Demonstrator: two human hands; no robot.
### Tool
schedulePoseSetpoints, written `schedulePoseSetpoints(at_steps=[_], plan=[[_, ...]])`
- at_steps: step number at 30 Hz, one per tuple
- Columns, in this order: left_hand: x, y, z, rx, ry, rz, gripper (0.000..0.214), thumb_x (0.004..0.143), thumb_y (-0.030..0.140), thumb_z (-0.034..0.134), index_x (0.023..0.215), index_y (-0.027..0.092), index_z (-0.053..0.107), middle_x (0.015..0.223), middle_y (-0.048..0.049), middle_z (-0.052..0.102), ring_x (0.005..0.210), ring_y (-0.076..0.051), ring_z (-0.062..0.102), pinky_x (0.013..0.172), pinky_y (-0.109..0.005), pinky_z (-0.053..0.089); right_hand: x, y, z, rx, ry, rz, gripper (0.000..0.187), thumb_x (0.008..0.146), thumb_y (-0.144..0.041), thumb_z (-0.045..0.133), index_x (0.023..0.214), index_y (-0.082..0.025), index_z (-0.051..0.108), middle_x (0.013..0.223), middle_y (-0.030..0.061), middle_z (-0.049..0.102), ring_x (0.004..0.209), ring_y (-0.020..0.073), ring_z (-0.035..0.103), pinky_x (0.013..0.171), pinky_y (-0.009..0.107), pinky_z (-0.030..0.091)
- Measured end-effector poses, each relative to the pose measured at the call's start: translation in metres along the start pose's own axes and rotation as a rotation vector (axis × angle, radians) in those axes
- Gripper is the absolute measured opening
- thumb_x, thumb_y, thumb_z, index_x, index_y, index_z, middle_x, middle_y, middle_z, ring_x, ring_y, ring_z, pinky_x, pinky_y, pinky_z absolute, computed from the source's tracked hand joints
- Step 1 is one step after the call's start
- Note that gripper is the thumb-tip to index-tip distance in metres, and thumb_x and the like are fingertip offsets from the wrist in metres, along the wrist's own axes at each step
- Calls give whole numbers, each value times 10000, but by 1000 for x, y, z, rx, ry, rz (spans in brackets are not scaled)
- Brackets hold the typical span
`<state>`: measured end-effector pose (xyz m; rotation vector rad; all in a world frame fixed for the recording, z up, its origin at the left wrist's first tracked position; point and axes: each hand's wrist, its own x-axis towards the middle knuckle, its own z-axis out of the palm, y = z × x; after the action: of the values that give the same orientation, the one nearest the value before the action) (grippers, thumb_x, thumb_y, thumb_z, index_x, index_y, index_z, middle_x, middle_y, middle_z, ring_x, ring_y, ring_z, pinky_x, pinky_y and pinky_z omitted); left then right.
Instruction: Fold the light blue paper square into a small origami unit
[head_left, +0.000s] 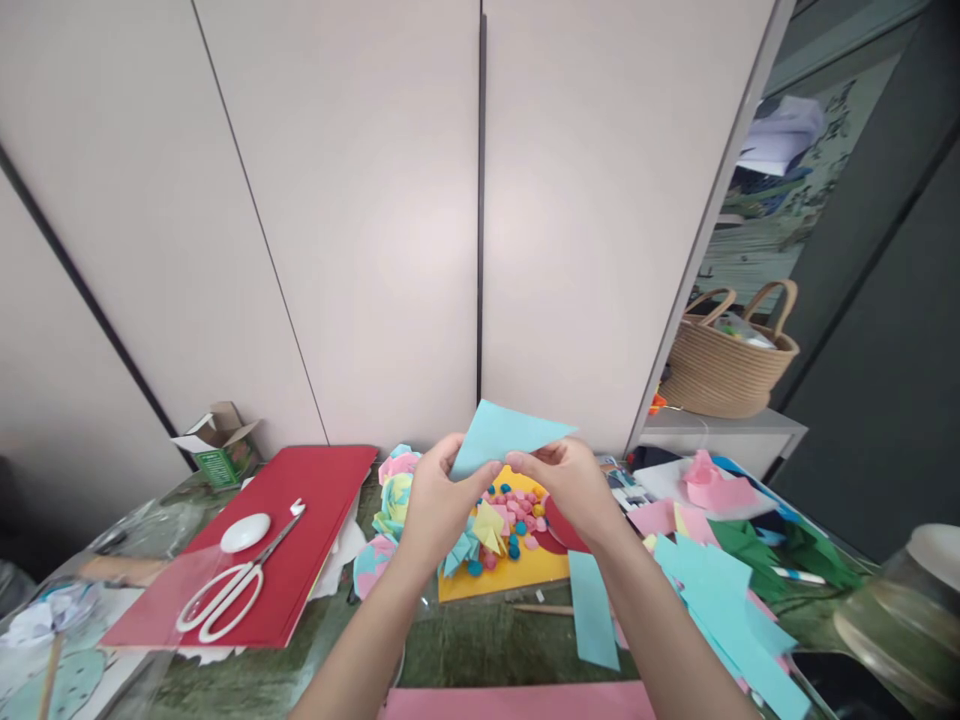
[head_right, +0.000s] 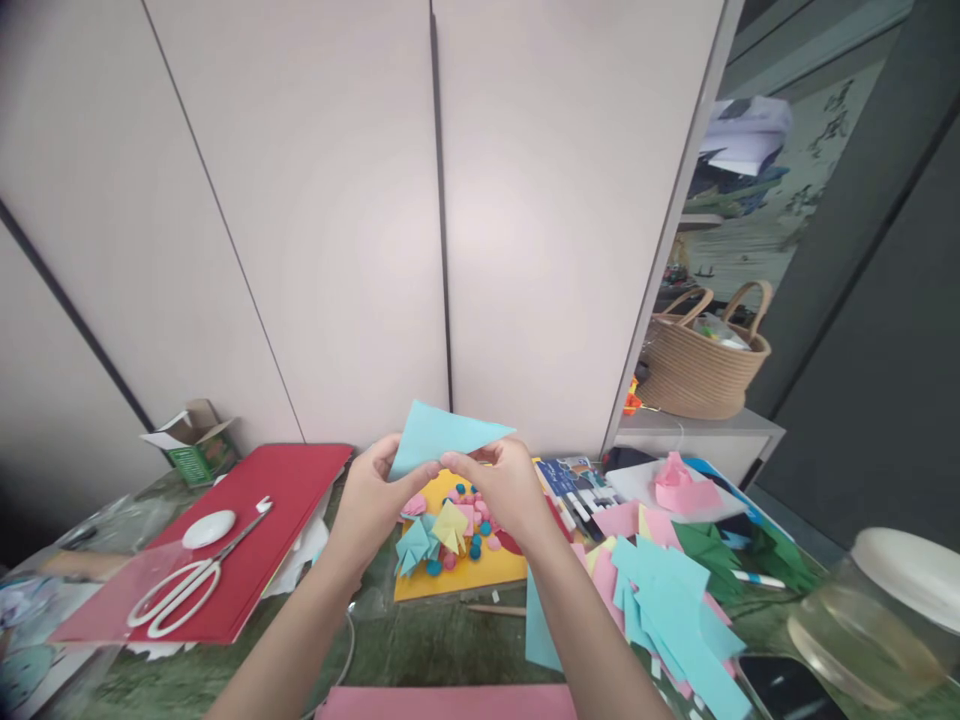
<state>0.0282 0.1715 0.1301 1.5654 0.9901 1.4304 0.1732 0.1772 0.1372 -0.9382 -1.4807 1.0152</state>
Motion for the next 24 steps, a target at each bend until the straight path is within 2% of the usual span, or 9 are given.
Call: schedulePoseSetpoints(at_steps=[2,4,7,9,14,19,24], plan=[[0,2,-2,8,7,15,207,666,269,606,818,134,565,749,-21,610,680,-139,544,590,-210,418,0,0,-1,64,3,-16,177,669,-316,618,694,-142,644,708,21,663,758,170,590,685,263,440],[1,4,-4,5,27,12,231,647,270,626,825,134,570,752,-27,622,696,-147,559,608,-218,428,1,1,-2,117,64,-23,209,670,-325,621,780,-149,648,773,36,674,771,170,594,696,266,444],[5,2,-9,-66,64,-50,249,602,274,669,792,141,578,725,-23,643,668,-149,579,604,-224,442,1,3,-4,127,197,-8,236,645,-342,645,783,-151,649,783,47,679,749,169,598,686,264,449],[7,-1,-12,-133,86,-90,245,578,269,691,756,138,586,695,-21,648,640,-149,585,592,-228,447,1,4,-5,107,235,0,247,634,-358,649,768,-150,650,777,50,681,743,174,600,680,270,452],[8,-7,-14,-213,72,-142,234,585,287,693,731,126,609,701,-42,660,637,-166,597,613,-256,455,0,3,-5,53,228,-11,268,630,-374,646,774,-147,652,771,51,683,738,186,603,667,278,454],[6,-5,-13,-218,59,-134,192,583,258,695,703,129,620,655,-28,652,613,-146,582,597,-238,447,-2,3,-7,82,160,-56,233,654,-346,638,777,-148,632,807,48,681,781,186,597,698,275,449],[4,0,-14,-215,-40,-132,170,587,232,686,704,132,614,664,-30,642,635,-147,576,588,-231,441,-3,3,-6,47,115,-61,236,663,-345,622,781,-141,622,781,54,670,777,192,594,695,289,452]])
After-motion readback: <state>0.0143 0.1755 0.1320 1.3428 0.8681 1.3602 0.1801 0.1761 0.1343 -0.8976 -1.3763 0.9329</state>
